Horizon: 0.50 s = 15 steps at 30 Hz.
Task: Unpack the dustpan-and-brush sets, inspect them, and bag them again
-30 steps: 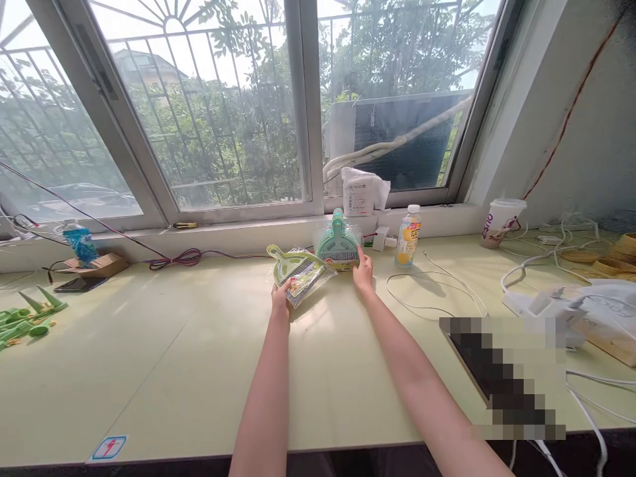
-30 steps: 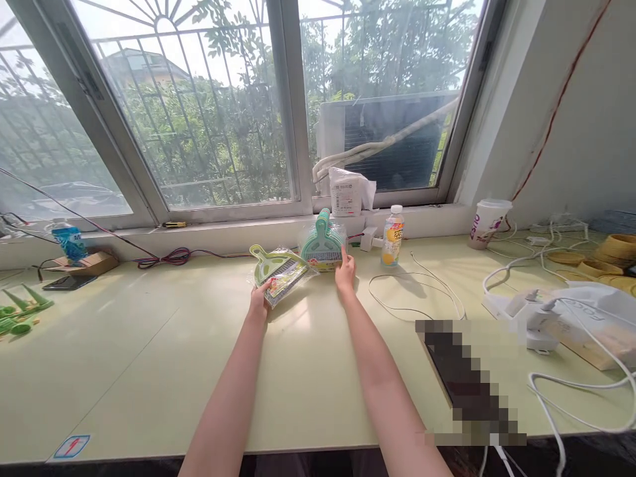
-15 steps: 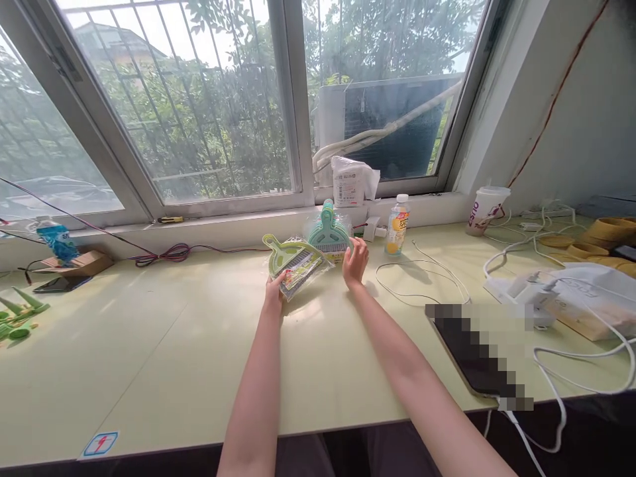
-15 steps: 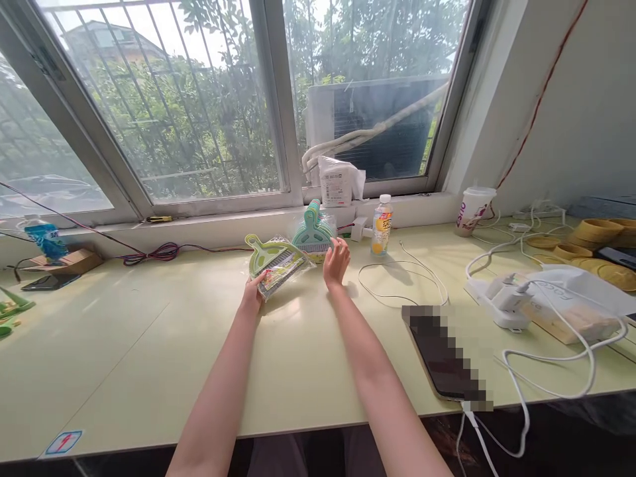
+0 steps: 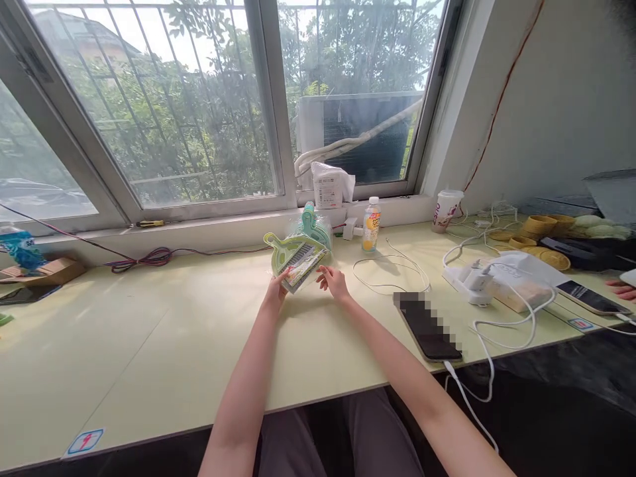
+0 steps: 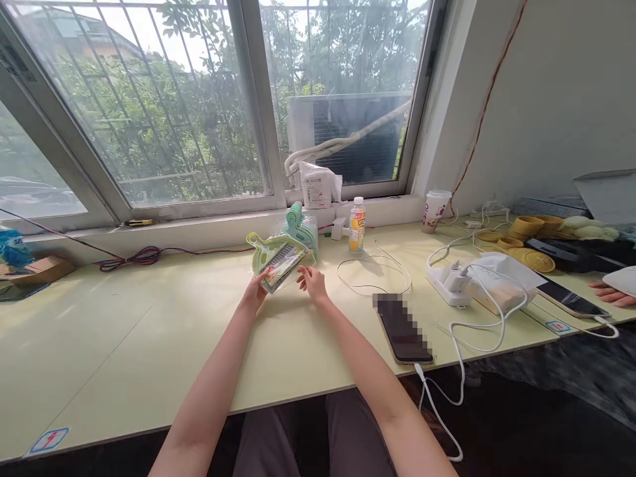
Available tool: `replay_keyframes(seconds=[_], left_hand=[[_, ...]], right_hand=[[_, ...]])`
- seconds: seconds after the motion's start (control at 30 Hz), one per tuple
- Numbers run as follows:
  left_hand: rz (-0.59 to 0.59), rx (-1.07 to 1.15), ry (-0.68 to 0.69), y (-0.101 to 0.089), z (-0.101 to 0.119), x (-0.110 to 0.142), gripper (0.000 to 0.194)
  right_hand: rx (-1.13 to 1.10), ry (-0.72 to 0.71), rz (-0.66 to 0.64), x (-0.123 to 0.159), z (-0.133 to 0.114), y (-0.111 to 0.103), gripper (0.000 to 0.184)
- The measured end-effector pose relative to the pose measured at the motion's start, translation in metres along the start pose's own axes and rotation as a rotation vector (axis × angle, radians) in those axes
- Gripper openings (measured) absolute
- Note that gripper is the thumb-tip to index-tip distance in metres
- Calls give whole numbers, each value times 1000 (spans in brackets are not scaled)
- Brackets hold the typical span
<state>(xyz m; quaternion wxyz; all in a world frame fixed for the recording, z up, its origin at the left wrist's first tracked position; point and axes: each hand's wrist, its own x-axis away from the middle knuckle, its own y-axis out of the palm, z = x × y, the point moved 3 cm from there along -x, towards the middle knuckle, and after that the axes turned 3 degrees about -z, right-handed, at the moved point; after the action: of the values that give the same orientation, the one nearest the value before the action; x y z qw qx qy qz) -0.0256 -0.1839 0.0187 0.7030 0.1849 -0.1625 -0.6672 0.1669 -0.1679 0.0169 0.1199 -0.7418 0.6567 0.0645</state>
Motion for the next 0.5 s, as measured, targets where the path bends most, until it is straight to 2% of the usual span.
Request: replay_keyframes(seconds=[0.13, 0.3, 0.4, 0.5], left_hand=[[-184, -180, -46, 8, -1, 8, 50], [-424, -366, -198, 9, -10, 18, 53], [-473, -373, -223, 8, -11, 23, 49], [-475, -313, -204, 2, -4, 26, 46]], right_hand=[[-86, 28, 145, -1, 3, -15, 38], [-446, 118, 132, -6, 7, -15, 28], [-605, 192, 85, -6, 8, -8, 30], [-642, 227, 37, -3, 6, -5, 32]])
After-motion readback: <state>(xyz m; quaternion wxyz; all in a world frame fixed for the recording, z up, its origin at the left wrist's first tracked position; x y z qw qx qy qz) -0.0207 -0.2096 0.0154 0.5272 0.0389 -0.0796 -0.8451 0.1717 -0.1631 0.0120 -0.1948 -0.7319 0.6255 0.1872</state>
